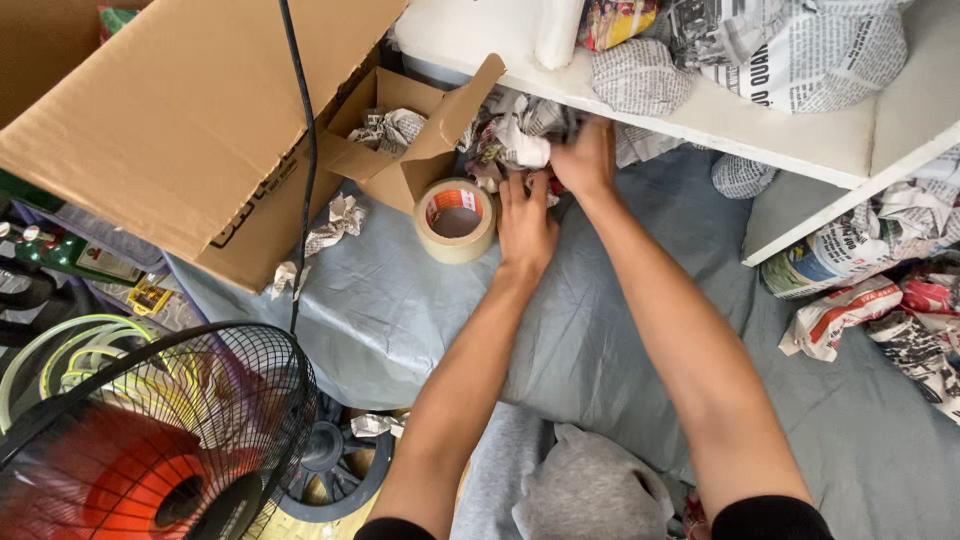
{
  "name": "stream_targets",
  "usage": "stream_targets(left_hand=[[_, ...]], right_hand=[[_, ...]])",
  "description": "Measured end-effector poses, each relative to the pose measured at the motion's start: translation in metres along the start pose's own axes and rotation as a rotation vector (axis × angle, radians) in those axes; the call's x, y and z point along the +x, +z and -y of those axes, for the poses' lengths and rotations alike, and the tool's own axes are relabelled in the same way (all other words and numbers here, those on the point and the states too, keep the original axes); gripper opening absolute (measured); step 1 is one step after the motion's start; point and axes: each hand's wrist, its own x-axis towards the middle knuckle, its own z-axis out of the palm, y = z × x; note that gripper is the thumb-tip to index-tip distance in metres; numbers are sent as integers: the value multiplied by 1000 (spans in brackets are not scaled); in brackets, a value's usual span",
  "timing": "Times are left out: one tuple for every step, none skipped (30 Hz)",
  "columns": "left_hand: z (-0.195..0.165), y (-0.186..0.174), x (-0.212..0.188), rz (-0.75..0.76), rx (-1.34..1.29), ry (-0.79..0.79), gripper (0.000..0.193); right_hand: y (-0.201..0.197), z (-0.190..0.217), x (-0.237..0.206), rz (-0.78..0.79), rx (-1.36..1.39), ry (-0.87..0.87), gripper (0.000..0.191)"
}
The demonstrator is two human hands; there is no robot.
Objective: The person sits on the floor at a low table and crumples sheets of newspaper into balls by hand, pressing each sheet together and stacking the finished balls on the shelves and in a cardboard box. A roll of masking tape sits on the table among the paper.
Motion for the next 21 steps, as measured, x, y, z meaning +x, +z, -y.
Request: stream_targets(left_hand=[[-1, -1, -1, 7, -20, -12, 67], [-2, -2, -2, 15, -39, -26, 66], [-3, -3, -1, 13, -52, -27, 65], [-4, -3, -1, 10, -65, -28, 64], [-4, -4, -1, 9, -78, -31, 63], [-6, -4, -1, 5, -67, -40, 64], [-7, -4, 0, 0, -56, -47, 65], [-8, -4, 1, -7, -44, -55, 67], [-9, -3, 2, -92, -20, -11, 68], [-11, -3, 3, -178, 4, 32, 70], [-11, -3, 3, -263, 29, 76, 71], [-12, -3, 4, -218, 17, 56, 72], [-12, -3, 5, -171, 8, 37, 73], [-12, -4, 4, -122, -2, 15, 74], [-11, -5, 3, -79, 7, -8, 73], [-11, -7, 2, -39, 12, -26, 73], [-12, -7, 3, -2, 12, -41, 72], [-13, -8, 2, 0, -8, -42, 73], [-14, -10, -1, 3, -24, -47, 74], [-14, -12, -1, 3, -38, -48, 75], [-15, -14, -1, -1, -64, -72, 72]], right_hand=[[5, -2, 4, 73, -34, 54, 74], [9, -2, 7, 148, -67, 110, 77], [10, -1, 10, 222, -102, 167, 79], [11, -2, 12, 236, -140, 59, 75], [12, -2, 13, 253, -179, -47, 70], [11, -5, 12, 269, -217, -153, 66], [6, -6, 13, 322, -212, -119, 65], [0, -7, 14, 374, -206, -86, 64], [-5, -7, 16, 426, -200, -56, 63], [-11, -7, 17, 394, -226, -87, 65], [-17, -7, 17, 363, -251, -117, 67], [-21, -8, 17, 331, -275, -148, 69], [-22, -9, 19, 364, -260, -69, 72], [-24, -11, 21, 399, -247, 12, 75], [-24, -14, 26, 435, -231, 92, 78], [-22, -17, 31, 438, -54, 231, 75], [-20, -22, 36, 413, 136, 386, 74], [-21, -27, 38, 367, 315, 541, 73], [-20, -33, 42, 273, 355, 657, 72], [-20, -38, 46, 192, 399, 750, 71], [-20, -43, 50, 107, 435, 832, 70]])
